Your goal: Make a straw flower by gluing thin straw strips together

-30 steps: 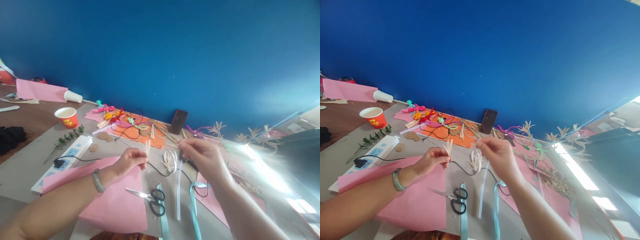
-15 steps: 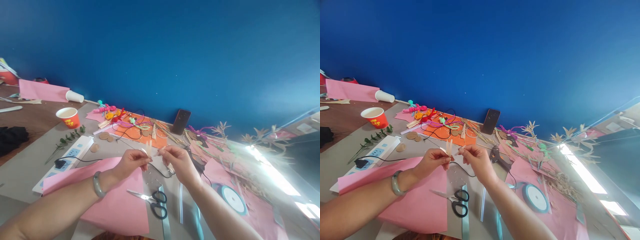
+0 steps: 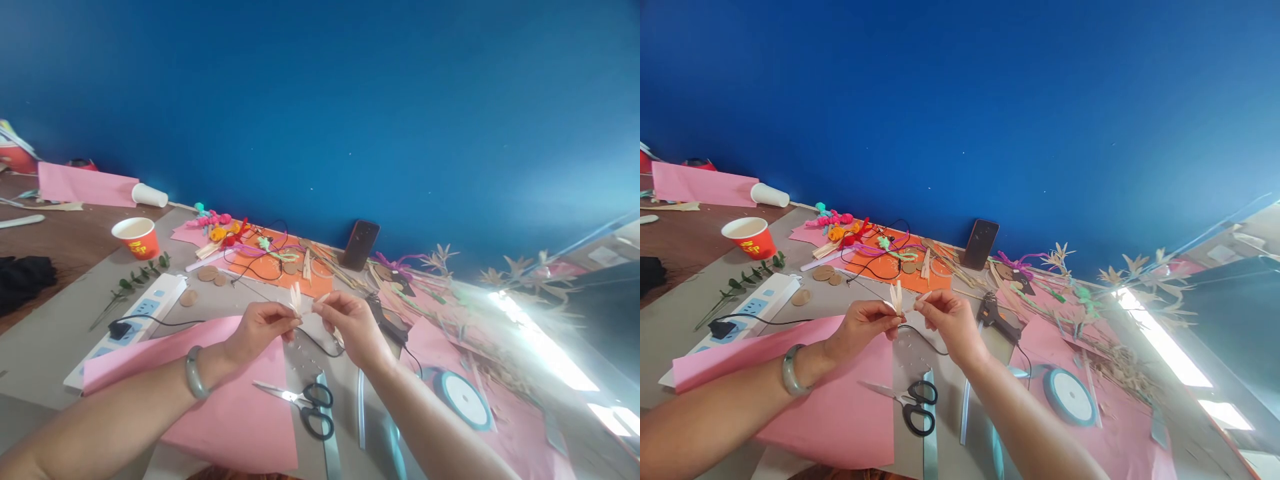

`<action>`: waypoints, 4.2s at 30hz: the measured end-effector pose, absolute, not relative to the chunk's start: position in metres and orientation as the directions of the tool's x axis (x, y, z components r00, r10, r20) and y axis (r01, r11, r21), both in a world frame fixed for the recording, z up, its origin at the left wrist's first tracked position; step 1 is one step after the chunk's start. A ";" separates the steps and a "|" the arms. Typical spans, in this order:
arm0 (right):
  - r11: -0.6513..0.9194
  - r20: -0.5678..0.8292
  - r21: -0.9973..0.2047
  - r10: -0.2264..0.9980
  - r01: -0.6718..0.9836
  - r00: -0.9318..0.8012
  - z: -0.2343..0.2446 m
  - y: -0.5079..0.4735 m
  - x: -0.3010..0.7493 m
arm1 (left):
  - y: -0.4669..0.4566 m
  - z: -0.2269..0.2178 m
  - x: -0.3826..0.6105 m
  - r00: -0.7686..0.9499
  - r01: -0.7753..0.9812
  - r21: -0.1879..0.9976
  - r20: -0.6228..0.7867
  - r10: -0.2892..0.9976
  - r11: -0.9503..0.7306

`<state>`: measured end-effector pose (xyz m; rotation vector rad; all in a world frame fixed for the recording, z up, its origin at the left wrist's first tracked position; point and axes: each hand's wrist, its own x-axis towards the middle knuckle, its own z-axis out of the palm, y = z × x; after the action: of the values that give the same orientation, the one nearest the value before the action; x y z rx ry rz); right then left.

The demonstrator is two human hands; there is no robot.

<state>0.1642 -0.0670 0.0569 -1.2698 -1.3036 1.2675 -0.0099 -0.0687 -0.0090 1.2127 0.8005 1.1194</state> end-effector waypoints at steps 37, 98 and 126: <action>0.071 0.041 -0.969 0.991 0.236 -0.129 0.063 -0.075 0.153 | -0.070 -0.013 -0.010 0.268 -0.211 0.975 0.129 0.955 -0.073; 0.057 0.025 -0.977 0.987 0.205 -0.157 0.048 -0.072 0.166 | -0.062 -0.017 -0.012 0.491 -0.229 0.965 0.004 0.871 0.125; 0.011 -0.031 -0.979 0.978 0.202 -0.205 0.048 -0.072 0.163 | -0.062 -0.017 -0.012 0.492 -0.195 0.972 -0.018 0.870 0.131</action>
<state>0.1627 -0.0717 0.0479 -1.2608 -1.5130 1.2670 -0.0124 -0.0621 -0.0172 1.1916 0.7141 0.8771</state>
